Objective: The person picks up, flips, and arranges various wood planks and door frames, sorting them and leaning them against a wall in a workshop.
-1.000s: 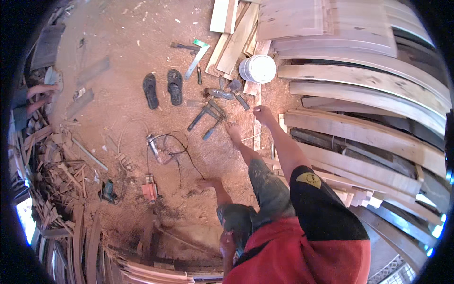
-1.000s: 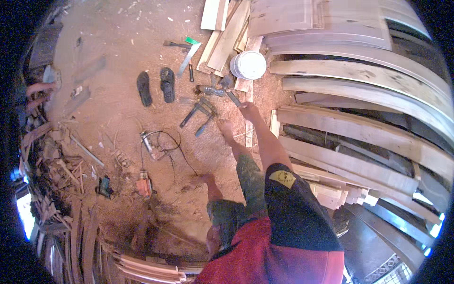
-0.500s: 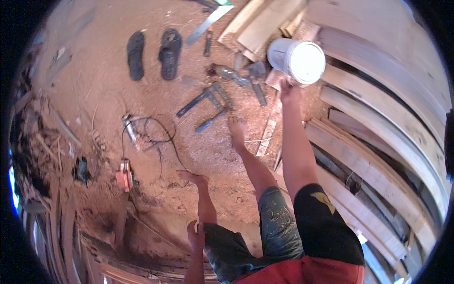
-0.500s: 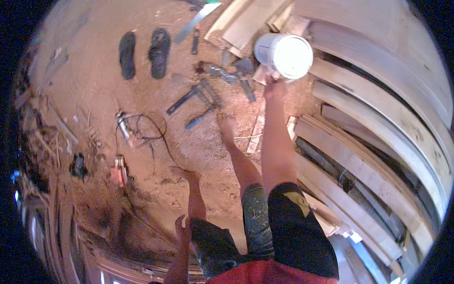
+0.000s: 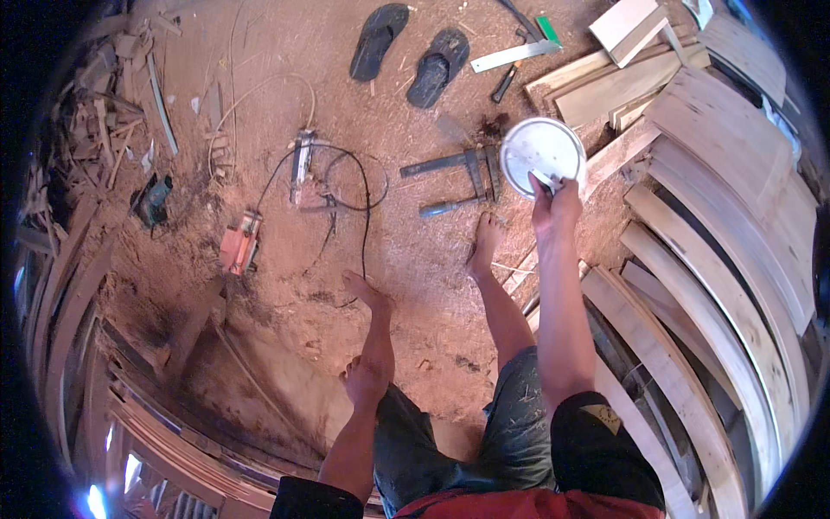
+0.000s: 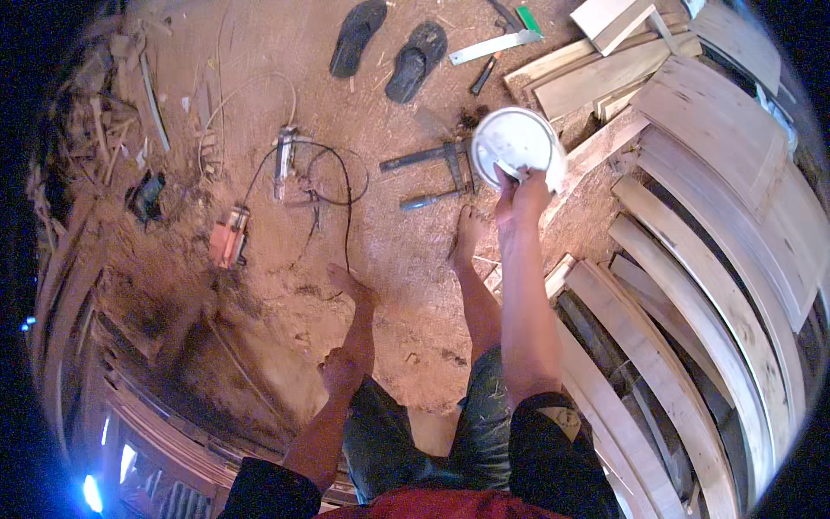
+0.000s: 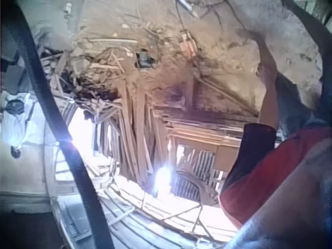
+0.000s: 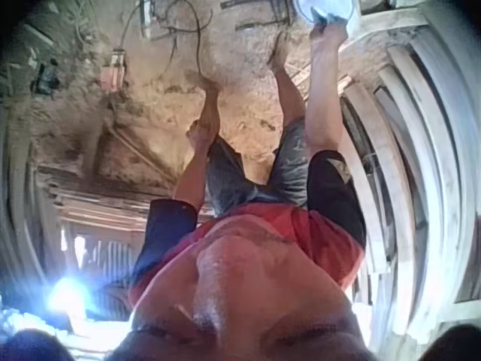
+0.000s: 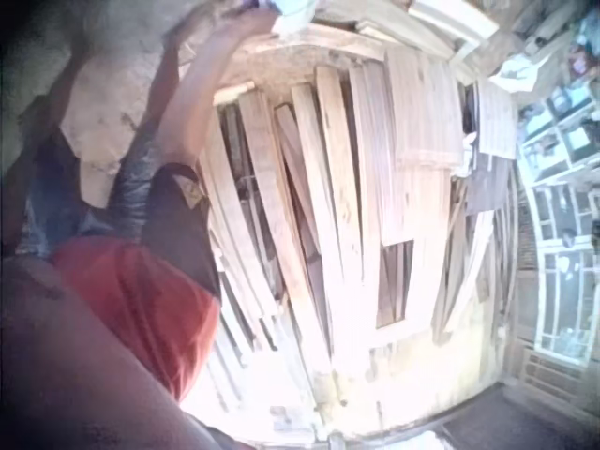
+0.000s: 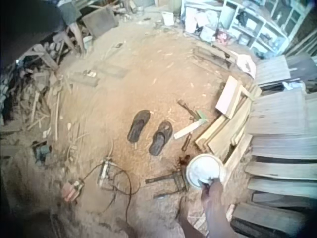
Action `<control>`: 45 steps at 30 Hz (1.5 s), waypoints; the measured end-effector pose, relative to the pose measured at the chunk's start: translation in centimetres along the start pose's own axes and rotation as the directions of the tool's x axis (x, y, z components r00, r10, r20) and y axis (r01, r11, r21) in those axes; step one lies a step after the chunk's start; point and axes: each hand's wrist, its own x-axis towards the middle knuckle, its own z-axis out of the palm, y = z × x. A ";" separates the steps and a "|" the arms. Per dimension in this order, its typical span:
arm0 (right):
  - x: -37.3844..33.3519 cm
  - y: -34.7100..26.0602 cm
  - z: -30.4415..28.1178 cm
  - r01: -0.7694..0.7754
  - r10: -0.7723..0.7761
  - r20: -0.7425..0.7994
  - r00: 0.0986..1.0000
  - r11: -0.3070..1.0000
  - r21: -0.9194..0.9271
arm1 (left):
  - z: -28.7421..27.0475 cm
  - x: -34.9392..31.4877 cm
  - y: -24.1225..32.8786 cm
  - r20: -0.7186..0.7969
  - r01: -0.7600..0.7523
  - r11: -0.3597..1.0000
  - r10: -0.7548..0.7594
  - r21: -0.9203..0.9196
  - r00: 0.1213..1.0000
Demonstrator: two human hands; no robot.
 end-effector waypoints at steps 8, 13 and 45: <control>2.5 6.9 6.9 0.003 0.264 0.350 0.899 0.795 -0.607 | -0.9 1.3 -2.0 0.080 -0.017 0.994 0.026 -0.110 0.997; -0.2 13.3 15.3 0.477 0.163 0.566 0.808 0.383 -0.791 | -1.5 1.6 -3.0 0.139 -0.009 0.990 0.029 -0.143 0.990; 1.4 20.8 17.4 0.832 -0.295 0.791 0.535 0.025 -0.554 | -0.5 2.9 -7.5 0.111 -0.040 0.949 0.078 -0.313 0.991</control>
